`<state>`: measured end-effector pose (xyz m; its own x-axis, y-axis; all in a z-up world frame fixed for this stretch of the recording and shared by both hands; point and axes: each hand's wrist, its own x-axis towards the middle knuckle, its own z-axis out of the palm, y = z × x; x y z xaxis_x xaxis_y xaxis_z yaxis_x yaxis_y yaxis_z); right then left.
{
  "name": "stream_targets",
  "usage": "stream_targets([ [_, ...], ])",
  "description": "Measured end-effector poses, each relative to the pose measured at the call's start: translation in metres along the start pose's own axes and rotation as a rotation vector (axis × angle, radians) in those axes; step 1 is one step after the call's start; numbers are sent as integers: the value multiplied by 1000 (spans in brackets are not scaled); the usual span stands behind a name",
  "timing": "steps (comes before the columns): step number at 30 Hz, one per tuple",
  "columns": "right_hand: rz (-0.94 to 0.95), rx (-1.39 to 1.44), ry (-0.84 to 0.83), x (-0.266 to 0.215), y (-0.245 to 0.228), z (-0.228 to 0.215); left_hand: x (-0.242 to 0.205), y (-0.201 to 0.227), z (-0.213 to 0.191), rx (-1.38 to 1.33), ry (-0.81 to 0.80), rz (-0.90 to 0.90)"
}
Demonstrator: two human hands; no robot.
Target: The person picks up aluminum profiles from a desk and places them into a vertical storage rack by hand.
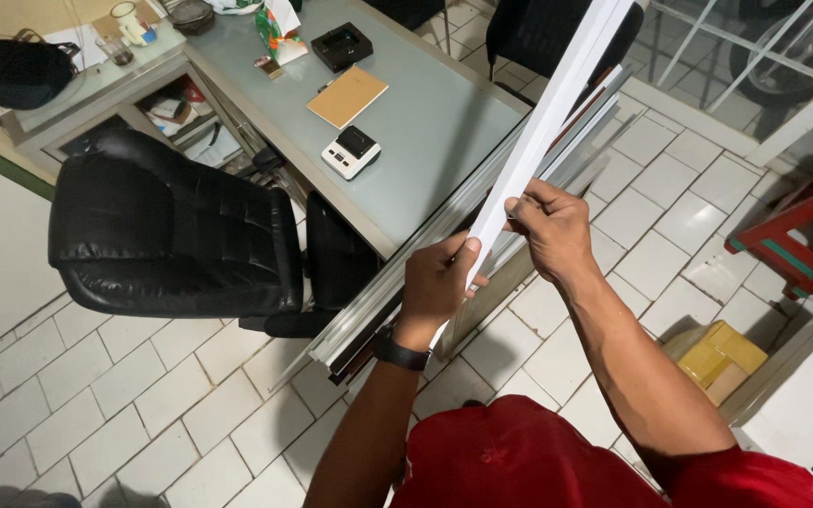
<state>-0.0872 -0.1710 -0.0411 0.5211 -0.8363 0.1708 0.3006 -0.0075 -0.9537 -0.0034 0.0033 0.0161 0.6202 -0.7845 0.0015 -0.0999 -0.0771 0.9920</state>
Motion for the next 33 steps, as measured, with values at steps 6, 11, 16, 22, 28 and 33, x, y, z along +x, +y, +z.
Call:
stream_targets([
  [6, -8, -10, 13, 10, 17, -11, 11, -31, -2, 156, 71, 210],
  [11, 20, -32, 35, 11, 14, -13, -2, -19, 2, 166, 202, 133],
  [16, 43, 30, 60, -7, -20, 13, -12, 2, 4, 226, 234, 59],
  [22, 36, 11, 49, 5, 11, -5, -14, 5, 7, 368, 116, 38],
  [28, -1, -43, -31, -13, -28, 12, -6, -7, 6, 525, 40, 145],
  [33, 11, 29, -103, -21, -50, 22, 7, -43, 7, 525, 182, 481],
])
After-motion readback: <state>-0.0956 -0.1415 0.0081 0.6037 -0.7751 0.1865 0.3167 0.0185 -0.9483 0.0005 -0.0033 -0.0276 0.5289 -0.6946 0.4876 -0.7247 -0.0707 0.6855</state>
